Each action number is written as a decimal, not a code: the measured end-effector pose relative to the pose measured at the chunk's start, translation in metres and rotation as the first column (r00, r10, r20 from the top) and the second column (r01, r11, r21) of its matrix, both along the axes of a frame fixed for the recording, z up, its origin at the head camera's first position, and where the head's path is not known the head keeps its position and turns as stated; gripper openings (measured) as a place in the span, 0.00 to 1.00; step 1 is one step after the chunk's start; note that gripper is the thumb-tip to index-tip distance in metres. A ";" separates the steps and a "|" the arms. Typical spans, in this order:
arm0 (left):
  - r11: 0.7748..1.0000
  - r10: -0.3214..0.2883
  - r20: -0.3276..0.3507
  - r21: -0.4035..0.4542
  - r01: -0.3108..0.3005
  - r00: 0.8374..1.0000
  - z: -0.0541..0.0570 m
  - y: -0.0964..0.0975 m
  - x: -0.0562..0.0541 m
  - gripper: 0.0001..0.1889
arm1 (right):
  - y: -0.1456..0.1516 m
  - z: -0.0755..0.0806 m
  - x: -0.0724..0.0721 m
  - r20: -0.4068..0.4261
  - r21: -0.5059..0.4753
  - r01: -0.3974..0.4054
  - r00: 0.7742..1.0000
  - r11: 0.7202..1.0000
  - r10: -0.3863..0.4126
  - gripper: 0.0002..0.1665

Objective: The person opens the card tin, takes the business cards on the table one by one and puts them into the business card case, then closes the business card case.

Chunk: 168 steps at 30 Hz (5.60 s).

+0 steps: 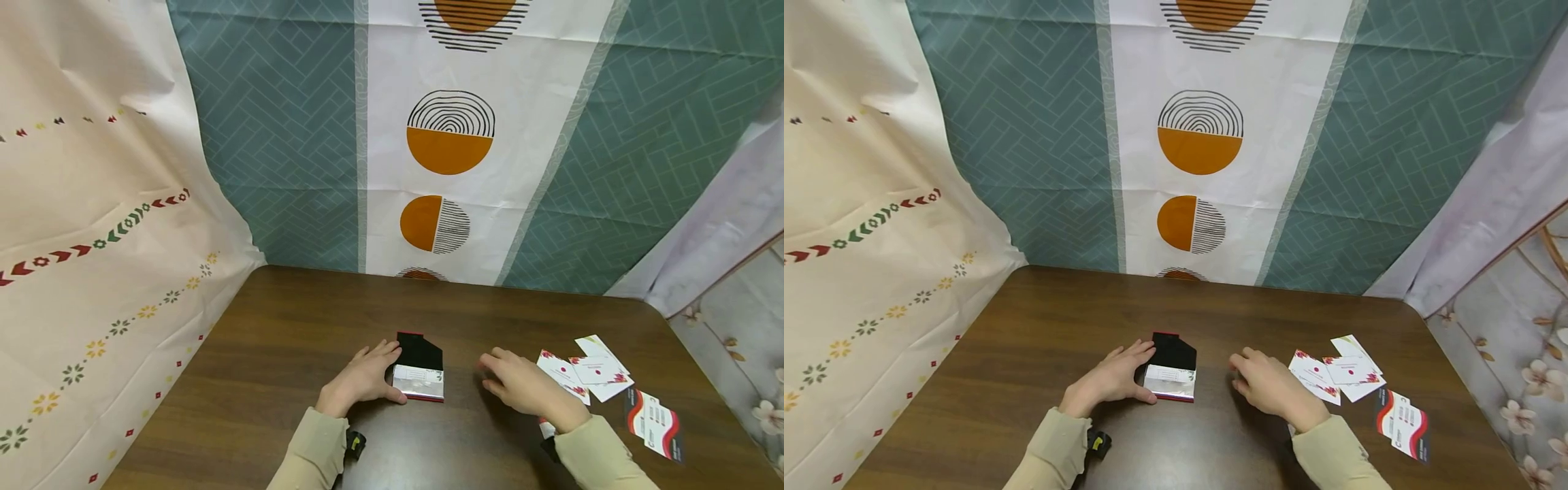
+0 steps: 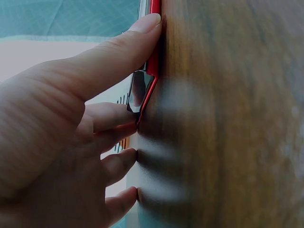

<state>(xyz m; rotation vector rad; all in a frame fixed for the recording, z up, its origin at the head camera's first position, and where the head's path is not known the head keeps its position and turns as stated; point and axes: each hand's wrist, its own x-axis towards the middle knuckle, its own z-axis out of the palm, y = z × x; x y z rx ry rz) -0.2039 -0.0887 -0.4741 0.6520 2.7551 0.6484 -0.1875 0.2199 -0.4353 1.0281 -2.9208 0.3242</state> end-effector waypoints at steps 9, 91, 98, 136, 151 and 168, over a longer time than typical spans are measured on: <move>1.000 0.006 0.004 0.001 -0.006 1.000 -0.001 0.002 -0.001 0.49 | 0.050 -0.004 0.022 -0.175 0.029 -0.094 0.980 0.995 0.098 0.20; 1.000 0.007 0.003 -0.011 -0.007 1.000 0.001 0.001 0.001 0.50 | 0.056 0.011 -0.041 -0.039 -0.273 -0.019 0.999 0.962 0.009 0.09; 1.000 0.008 0.001 -0.006 -0.008 1.000 0.000 0.002 0.001 0.49 | 0.014 0.010 -0.052 0.030 -0.228 -0.056 0.997 0.972 0.064 0.07; 1.000 0.006 -0.007 0.016 -0.006 1.000 0.001 0.001 -0.002 0.51 | -0.064 -0.002 -0.065 0.152 -0.267 -0.020 0.986 0.964 0.062 0.04; 1.000 -0.003 -0.019 0.015 0.003 1.000 0.001 0.000 -0.001 0.49 | -0.070 -0.007 -0.064 0.158 -0.275 -0.027 0.985 0.961 0.072 0.03; 0.999 0.007 0.003 0.033 -0.007 1.000 0.002 0.000 0.000 0.48 | -0.079 -0.016 -0.063 0.187 -0.248 -0.011 0.981 0.969 0.059 0.04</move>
